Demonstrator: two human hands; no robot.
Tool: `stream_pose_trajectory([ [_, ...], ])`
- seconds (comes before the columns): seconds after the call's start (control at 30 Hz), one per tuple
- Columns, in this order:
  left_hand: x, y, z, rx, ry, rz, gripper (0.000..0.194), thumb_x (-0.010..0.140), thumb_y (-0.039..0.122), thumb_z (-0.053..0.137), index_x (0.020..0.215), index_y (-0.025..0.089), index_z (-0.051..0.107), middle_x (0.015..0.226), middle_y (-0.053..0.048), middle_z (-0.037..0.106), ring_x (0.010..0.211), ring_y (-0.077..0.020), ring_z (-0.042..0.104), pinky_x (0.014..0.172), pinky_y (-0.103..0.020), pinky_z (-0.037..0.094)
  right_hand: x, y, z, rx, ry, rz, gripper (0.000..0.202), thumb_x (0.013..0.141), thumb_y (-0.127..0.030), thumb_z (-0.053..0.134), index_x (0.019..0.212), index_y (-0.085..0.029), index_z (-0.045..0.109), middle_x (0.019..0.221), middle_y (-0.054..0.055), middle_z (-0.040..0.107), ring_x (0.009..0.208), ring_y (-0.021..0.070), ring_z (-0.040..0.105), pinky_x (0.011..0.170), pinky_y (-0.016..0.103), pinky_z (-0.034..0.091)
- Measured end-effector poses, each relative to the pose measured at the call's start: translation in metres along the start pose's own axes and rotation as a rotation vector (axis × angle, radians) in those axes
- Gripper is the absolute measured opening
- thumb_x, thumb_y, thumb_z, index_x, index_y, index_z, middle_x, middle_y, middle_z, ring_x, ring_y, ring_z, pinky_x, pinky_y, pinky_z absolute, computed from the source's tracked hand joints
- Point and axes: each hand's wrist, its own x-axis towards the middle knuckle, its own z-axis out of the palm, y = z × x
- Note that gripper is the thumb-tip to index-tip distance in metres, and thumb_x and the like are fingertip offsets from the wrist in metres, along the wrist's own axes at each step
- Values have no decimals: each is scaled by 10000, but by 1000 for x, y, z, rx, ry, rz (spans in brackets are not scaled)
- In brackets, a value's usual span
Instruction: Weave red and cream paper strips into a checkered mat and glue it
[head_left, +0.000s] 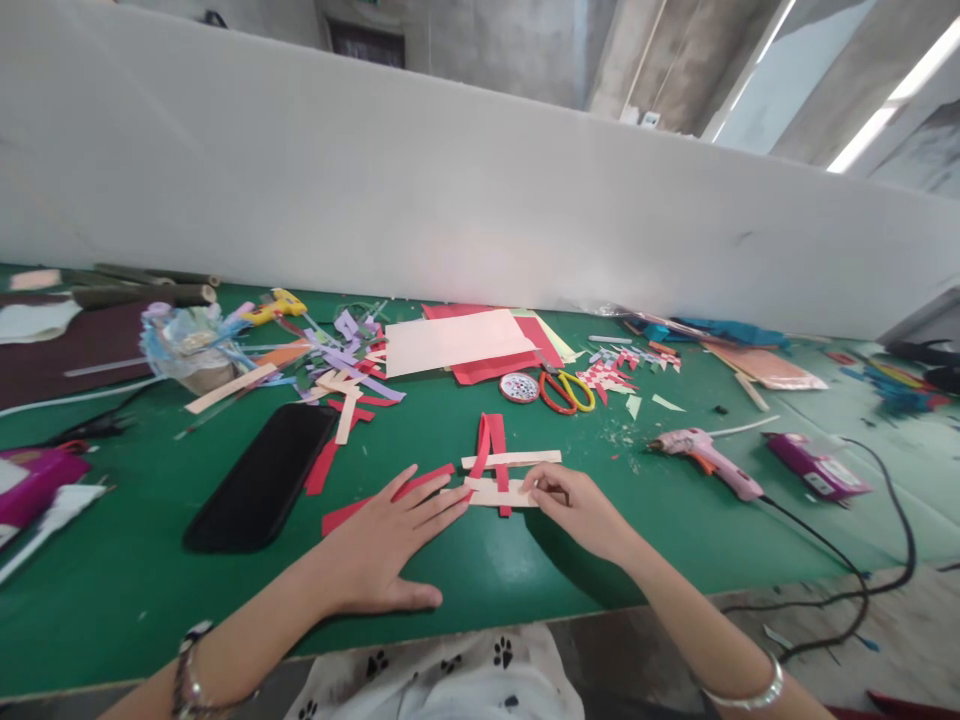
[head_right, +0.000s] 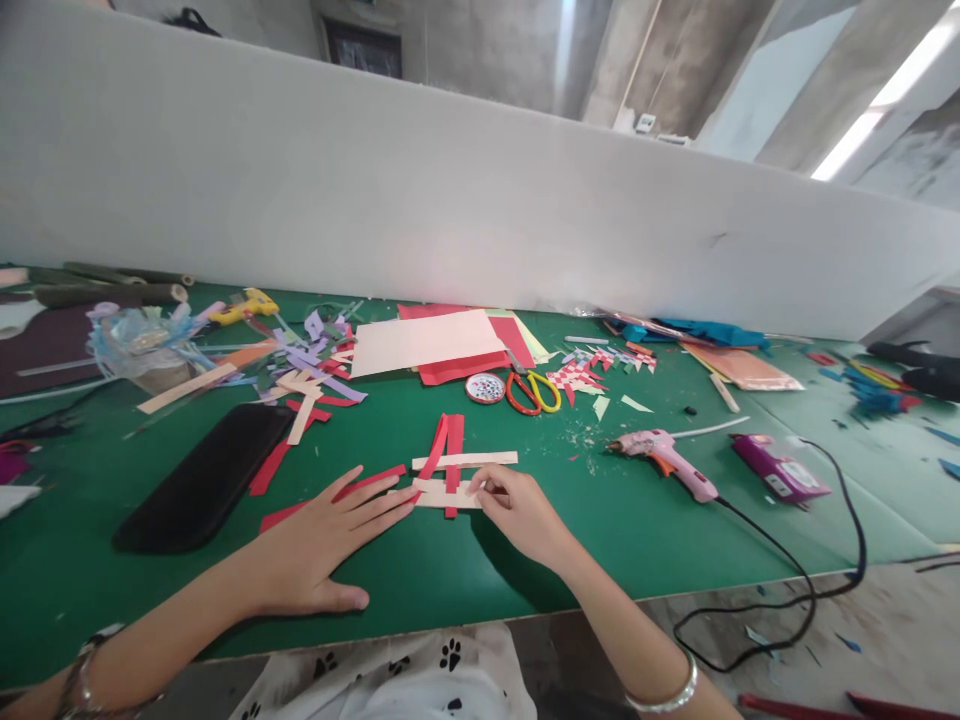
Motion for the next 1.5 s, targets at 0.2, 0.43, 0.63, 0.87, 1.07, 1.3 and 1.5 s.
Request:
stream_pose_trajectory([
  [0.2,15,1,-7,68,122,-44,701,883,597,275,1434,258,7,1490,-6,128,1357,-213,135,1090,-412,-27,1,-5,1,4,-77,-63,134,813,-197,413,848,-190,542,736,-7,518,646,107,475,586,205,368],
  [0.43,48,-5,1,99,75,-165,533,932,462,280,1410,241,203,1466,-23,223,1347,-209,183,1084,-459,57,7,-6,0,-157,-112,-141,168,829,-179,382,896,-199,534,763,-2,546,612,103,464,575,210,352],
  [0.63,49,-6,9,133,80,-203,499,941,468,236,1378,237,300,1452,-29,267,1333,-218,224,1077,-471,92,6,-1,-4,-118,-124,-83,128,832,-210,398,894,-201,509,681,-31,484,544,85,420,526,195,319],
  [0.87,57,3,15,181,182,-376,470,948,431,218,1337,227,386,1418,-33,346,1293,-228,308,1067,-472,163,7,-4,-4,-85,-109,-63,123,821,-202,402,875,-201,513,644,-47,448,538,79,392,512,191,300],
  [1.07,56,2,16,156,187,-404,474,944,436,220,1340,231,384,1427,-32,329,1298,-227,296,1069,-470,164,8,-6,-9,-116,-88,-58,105,808,-209,429,874,-198,509,607,-57,435,512,75,381,498,192,302],
  [1.3,40,2,4,76,157,-312,489,940,450,247,1383,252,299,1442,-30,299,1318,-231,252,1081,-486,99,10,0,-23,-116,-25,-72,107,804,-250,463,869,-196,529,703,-19,502,638,109,503,626,229,431],
  [1.5,20,-2,-7,18,4,-98,538,915,540,259,1399,309,232,1458,20,251,1334,-211,221,1095,-445,66,25,1,-38,-236,-16,-150,122,804,-246,453,805,-182,557,785,22,572,718,136,528,664,257,448],
])
